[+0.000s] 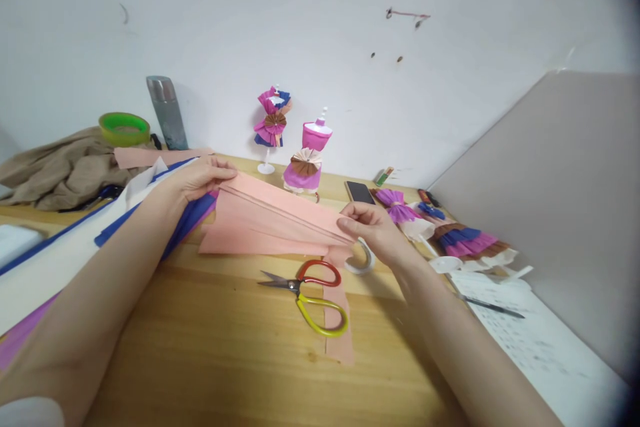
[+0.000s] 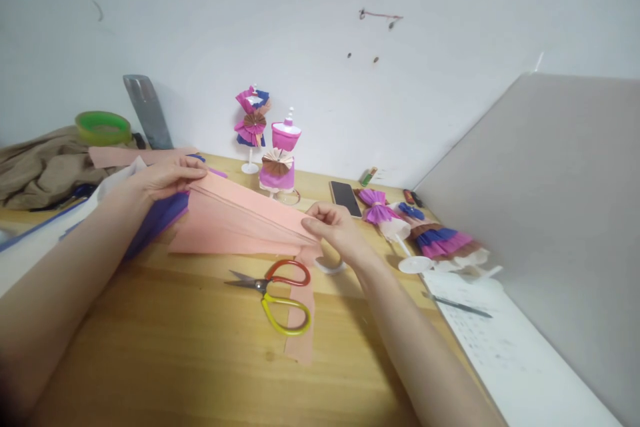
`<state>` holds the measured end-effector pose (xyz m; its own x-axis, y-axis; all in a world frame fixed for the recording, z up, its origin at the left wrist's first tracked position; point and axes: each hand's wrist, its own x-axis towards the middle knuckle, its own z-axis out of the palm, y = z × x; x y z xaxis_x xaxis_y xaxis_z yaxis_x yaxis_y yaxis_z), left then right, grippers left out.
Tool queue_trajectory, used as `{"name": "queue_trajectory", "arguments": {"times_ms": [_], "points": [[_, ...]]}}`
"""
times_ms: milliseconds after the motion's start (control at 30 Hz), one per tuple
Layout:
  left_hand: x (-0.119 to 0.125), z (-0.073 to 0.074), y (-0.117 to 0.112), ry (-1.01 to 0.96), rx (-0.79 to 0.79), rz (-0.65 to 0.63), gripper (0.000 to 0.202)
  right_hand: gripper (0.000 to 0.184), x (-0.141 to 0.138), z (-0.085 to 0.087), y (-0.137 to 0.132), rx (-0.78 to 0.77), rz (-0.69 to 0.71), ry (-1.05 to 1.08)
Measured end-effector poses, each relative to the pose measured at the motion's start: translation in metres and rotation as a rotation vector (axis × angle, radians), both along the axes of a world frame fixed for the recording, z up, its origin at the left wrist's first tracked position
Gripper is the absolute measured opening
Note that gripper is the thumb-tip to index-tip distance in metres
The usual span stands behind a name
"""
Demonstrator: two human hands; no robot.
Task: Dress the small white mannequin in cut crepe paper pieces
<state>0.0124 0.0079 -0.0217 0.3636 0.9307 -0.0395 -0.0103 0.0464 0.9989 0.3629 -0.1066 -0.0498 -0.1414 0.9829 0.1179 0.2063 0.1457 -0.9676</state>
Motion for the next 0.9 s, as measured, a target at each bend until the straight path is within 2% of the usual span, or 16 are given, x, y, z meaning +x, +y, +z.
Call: {"name": "queue_trajectory", "arguments": {"times_ms": [167,300,367,400,467,533,567,600,667,767,900], "points": [[-0.006,0.008,-0.003,0.037,0.046,-0.093,0.032,0.031,0.001,-0.008,0.003,0.029,0.047,0.148],[-0.009,0.011,-0.007,0.093,0.058,-0.111,0.034,0.034,-0.009,-0.004,-0.001,-0.015,0.125,0.338],[-0.006,0.015,-0.01,0.151,0.071,-0.079,0.033,0.034,-0.013,0.0,-0.004,-0.033,0.147,0.368],[-0.003,0.019,-0.013,0.223,0.1,-0.017,0.032,0.033,-0.015,0.001,-0.005,-0.039,0.151,0.372],[0.005,0.028,-0.023,0.456,0.254,0.215,0.028,0.032,-0.018,0.003,-0.007,-0.049,0.156,0.376],[0.018,0.04,-0.039,0.723,0.536,0.479,0.024,0.03,-0.02,0.004,-0.009,-0.048,0.163,0.39],[0.026,0.046,-0.049,0.787,0.649,0.502,0.026,0.03,-0.021,0.004,-0.01,-0.046,0.172,0.392],[0.035,0.05,-0.06,0.78,0.724,0.457,0.029,0.029,-0.022,0.004,-0.011,-0.044,0.184,0.388],[0.053,0.054,-0.08,0.716,0.731,0.227,0.029,0.027,-0.023,0.005,-0.012,-0.047,0.211,0.372],[0.073,0.048,-0.097,0.723,0.75,-0.042,0.031,0.024,-0.025,0.006,-0.015,-0.052,0.239,0.349],[0.08,0.037,-0.097,0.739,0.752,-0.162,0.025,0.023,-0.026,0.007,-0.016,-0.049,0.252,0.34]]}}
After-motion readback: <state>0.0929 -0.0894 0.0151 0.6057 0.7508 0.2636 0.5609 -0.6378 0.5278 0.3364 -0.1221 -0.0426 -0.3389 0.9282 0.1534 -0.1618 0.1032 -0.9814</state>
